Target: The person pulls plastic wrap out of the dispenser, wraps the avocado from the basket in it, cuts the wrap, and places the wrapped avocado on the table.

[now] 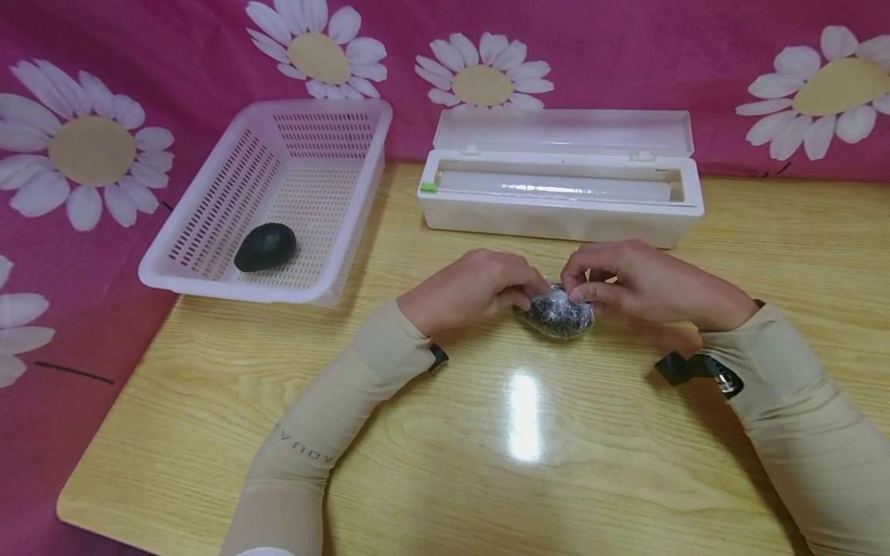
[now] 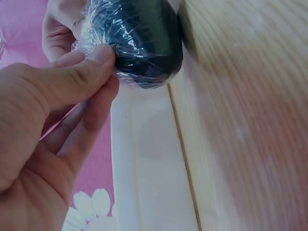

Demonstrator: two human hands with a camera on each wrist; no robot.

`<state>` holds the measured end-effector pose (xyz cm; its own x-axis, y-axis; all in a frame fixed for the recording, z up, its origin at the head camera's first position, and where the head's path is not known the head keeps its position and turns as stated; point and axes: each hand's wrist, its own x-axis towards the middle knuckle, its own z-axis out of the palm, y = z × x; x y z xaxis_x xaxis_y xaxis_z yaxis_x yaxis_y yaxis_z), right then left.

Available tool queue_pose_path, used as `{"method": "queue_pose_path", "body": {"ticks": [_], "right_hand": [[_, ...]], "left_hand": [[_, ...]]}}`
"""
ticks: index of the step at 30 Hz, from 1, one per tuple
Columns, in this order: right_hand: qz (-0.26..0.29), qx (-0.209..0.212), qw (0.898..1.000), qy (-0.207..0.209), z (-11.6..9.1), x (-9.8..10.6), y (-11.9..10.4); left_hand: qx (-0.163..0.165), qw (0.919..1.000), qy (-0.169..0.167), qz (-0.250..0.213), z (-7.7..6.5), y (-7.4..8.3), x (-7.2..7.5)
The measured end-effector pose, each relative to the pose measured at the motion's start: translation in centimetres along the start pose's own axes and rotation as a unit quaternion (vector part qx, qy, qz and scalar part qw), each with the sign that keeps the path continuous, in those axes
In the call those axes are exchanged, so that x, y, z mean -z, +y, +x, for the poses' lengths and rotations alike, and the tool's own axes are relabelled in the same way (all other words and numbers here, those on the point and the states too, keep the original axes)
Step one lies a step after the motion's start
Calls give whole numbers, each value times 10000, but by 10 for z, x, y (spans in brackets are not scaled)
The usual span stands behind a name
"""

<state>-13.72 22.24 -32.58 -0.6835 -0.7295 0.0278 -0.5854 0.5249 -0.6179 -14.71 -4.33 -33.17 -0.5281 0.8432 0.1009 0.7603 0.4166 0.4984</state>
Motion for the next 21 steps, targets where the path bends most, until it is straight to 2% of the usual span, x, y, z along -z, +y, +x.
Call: {"method": "queue_pose_path", "body": {"ticks": [7, 11, 14, 17, 21], "right_hand": [[322, -408, 9986, -105, -1, 0, -5], [209, -629, 9978, -54, 0, 3, -9], [436, -722, 9964, -116, 0, 5, -9], [828, -688, 9939, -257, -1, 6, -7], [693, -363, 9967, -193, -2, 5, -4]], "left_hand": [[-157, 9997, 184, 49, 0, 1, -1], [-69, 9999, 74, 48, 0, 1, -1], [12, 9999, -33, 126, 0, 1, 0], [31, 9998, -74, 181, 0, 0, 0], [30, 9999, -76, 146, 1, 0, 0]]}}
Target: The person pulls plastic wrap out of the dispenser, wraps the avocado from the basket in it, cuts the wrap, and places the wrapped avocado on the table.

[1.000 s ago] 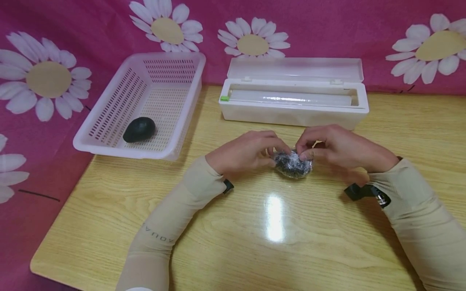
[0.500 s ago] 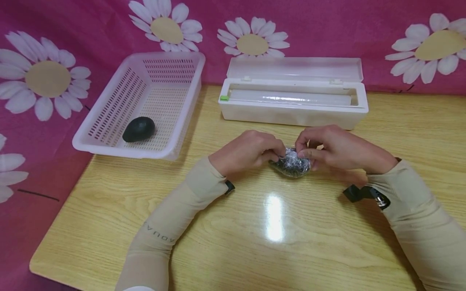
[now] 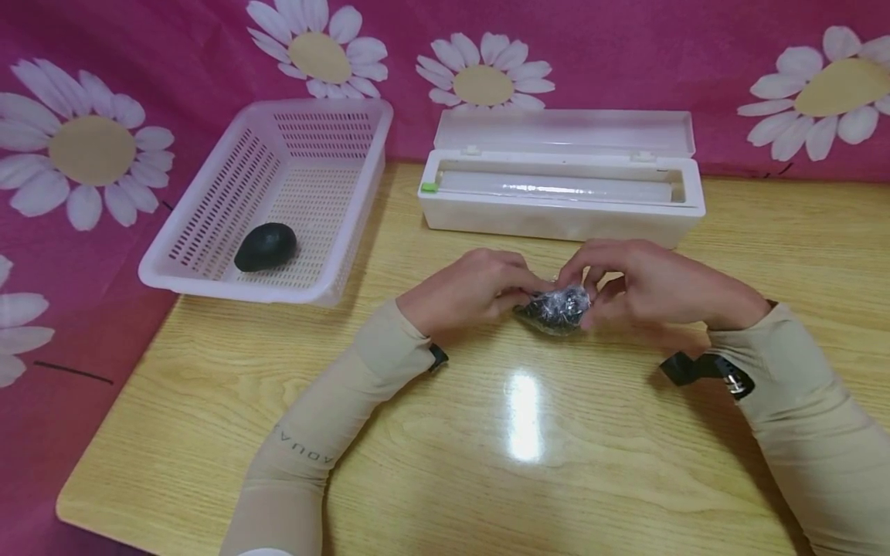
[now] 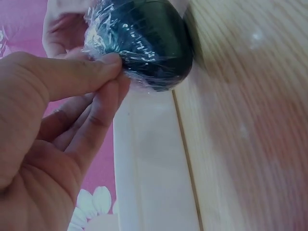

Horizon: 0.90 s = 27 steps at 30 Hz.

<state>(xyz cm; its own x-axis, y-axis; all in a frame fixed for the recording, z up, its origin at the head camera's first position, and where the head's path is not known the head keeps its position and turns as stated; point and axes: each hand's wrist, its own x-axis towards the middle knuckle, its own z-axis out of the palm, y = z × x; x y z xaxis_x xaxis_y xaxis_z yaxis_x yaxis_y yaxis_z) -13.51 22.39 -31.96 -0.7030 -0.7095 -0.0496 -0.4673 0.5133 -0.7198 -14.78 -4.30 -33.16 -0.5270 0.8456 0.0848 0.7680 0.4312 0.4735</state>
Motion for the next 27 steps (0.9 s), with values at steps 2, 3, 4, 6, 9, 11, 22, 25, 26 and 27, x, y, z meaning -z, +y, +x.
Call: {"method": "queue_pose_path", "body": {"ticks": [2, 3, 4, 6, 9, 11, 22, 25, 26, 27], "right_hand": [[-216, 174, 9995, 120, 1, -1, 2], [-313, 235, 9991, 186, 1, -2, 3], [-376, 286, 9986, 251, 1, -2, 3], [-454, 368, 9977, 334, 2, -3, 4], [-535, 433, 9968, 409, 3, -4, 4], [-533, 466, 9966, 433, 4, -4, 4], [64, 418, 9979, 491, 6, -6, 2], [74, 395, 9978, 522, 6, -6, 2], [56, 387, 9978, 527, 6, -6, 2], [37, 371, 9979, 530, 5, -7, 2]], "left_hand": [[50, 10000, 5, -38, 0, 0, 0], [79, 9999, 4, -79, 0, 0, -1], [117, 9998, 13, -137, 0, -1, -1], [204, 9995, 68, -230, 1, -1, -2], [385, 9984, 272, -324, 2, -1, -5], [494, 9973, 439, -329, 4, 0, -8], [731, 9911, 968, -552, 8, 7, -14], [721, 9916, 906, -576, 9, 7, -14], [716, 9916, 871, -627, 9, 7, -14], [709, 9916, 838, -686, 9, 8, -14]]}}
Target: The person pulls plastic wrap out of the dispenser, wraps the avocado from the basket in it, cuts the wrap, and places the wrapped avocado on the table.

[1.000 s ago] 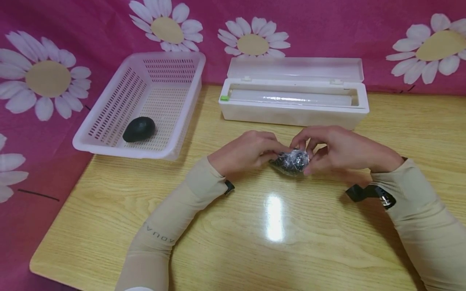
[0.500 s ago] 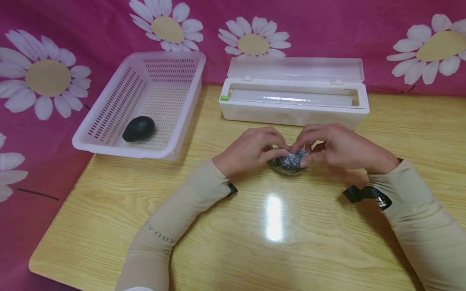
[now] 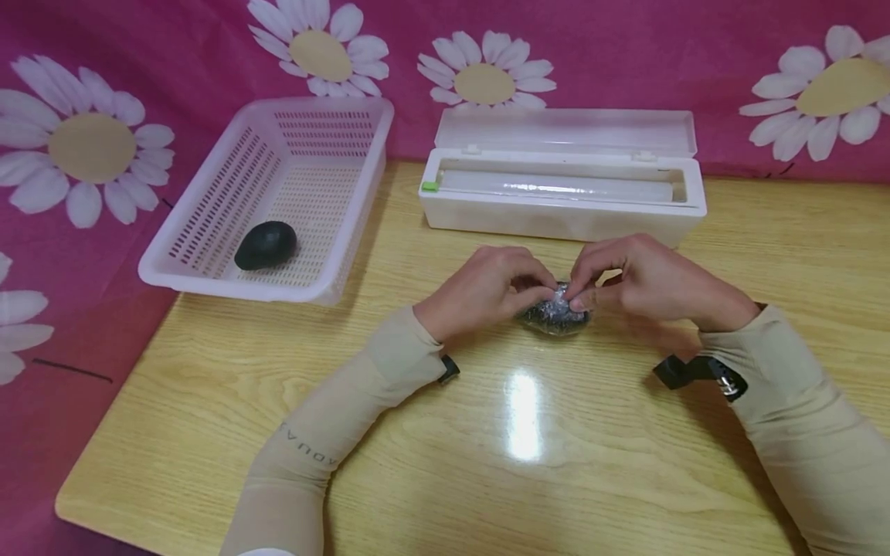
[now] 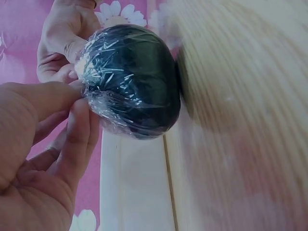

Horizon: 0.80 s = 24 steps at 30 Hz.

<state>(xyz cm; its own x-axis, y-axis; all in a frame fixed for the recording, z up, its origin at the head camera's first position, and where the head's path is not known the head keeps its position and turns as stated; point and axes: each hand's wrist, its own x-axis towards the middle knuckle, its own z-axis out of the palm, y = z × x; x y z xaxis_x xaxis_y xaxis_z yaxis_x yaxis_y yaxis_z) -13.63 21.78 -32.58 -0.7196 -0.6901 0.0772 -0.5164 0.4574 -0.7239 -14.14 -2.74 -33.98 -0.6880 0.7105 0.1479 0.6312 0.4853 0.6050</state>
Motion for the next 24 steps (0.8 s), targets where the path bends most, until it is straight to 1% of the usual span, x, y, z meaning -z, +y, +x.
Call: {"method": "queue_pose_path", "body": {"ticks": [3, 6, 14, 19, 21, 24], "right_hand": [[-17, -92, 10000, 5, 0, 0, -1], [-28, -230, 9997, -1, 0, -1, -2], [-315, -452, 9983, -200, 0, 1, -5], [-318, -528, 9978, -251, -1, 2, -3], [-294, -531, 9978, -256, -2, 2, -2], [-227, -564, 9978, -277, -3, 4, 0]], "left_hand": [[-25, 9999, -51, -104, 0, 1, -1], [-48, 9998, -33, -178, 1, 3, -2], [76, 9996, 31, -277, 0, 3, -4], [143, 9996, 207, -126, 0, 1, -5], [183, 9996, 216, -71, 0, 0, -5], [140, 9998, 135, -27, 0, -1, -4]]}}
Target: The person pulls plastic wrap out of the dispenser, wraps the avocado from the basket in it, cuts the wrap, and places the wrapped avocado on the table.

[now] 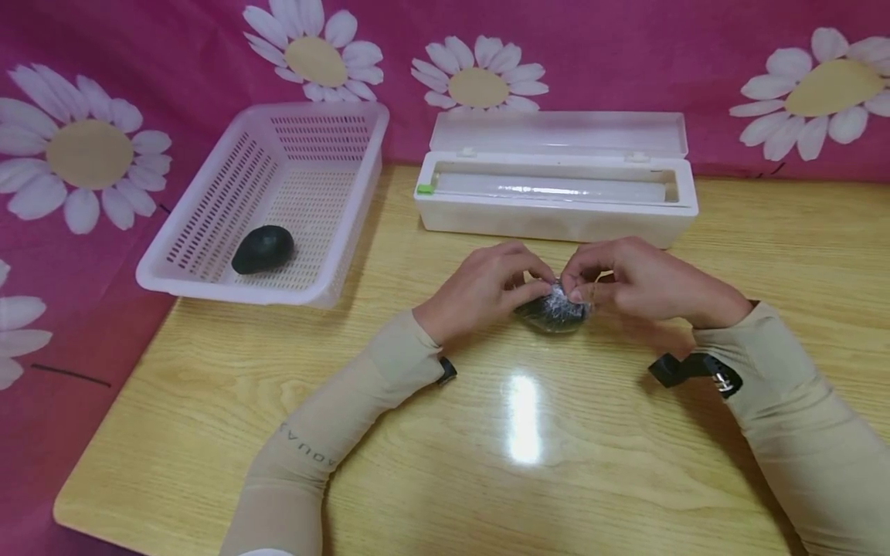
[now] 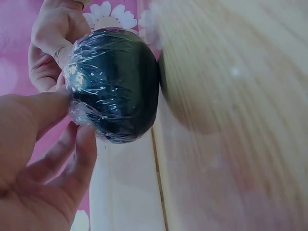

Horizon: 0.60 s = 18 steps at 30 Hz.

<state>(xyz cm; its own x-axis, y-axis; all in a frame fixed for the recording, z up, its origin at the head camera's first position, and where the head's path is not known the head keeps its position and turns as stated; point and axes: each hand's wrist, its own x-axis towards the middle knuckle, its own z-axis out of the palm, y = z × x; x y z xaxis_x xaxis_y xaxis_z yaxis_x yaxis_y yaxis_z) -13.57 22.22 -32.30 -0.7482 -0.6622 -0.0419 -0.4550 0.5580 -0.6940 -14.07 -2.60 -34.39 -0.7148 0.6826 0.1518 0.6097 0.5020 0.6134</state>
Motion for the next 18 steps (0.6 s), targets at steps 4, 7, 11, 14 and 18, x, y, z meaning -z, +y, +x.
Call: {"method": "queue_pose_path", "body": {"ticks": [4, 7, 11, 14, 18], "right_hand": [[37, 95, 9999, 29, 0, 1, 3], [81, 191, 9998, 79, 1, 0, 4], [134, 244, 9996, 41, 2, 1, 5], [69, 393, 9992, -19, 1, 1, 7], [37, 572, 9983, -57, 2, 1, 8]], "left_hand": [[-93, 9996, -250, 3, -1, -4, 5], [-122, 9995, -297, -4, -1, -6, 7], [-164, 9998, -72, -52, 0, -7, 5], [-82, 9998, 106, -110, 1, -7, 3], [181, 9990, 248, -335, 1, -6, 1]]}}
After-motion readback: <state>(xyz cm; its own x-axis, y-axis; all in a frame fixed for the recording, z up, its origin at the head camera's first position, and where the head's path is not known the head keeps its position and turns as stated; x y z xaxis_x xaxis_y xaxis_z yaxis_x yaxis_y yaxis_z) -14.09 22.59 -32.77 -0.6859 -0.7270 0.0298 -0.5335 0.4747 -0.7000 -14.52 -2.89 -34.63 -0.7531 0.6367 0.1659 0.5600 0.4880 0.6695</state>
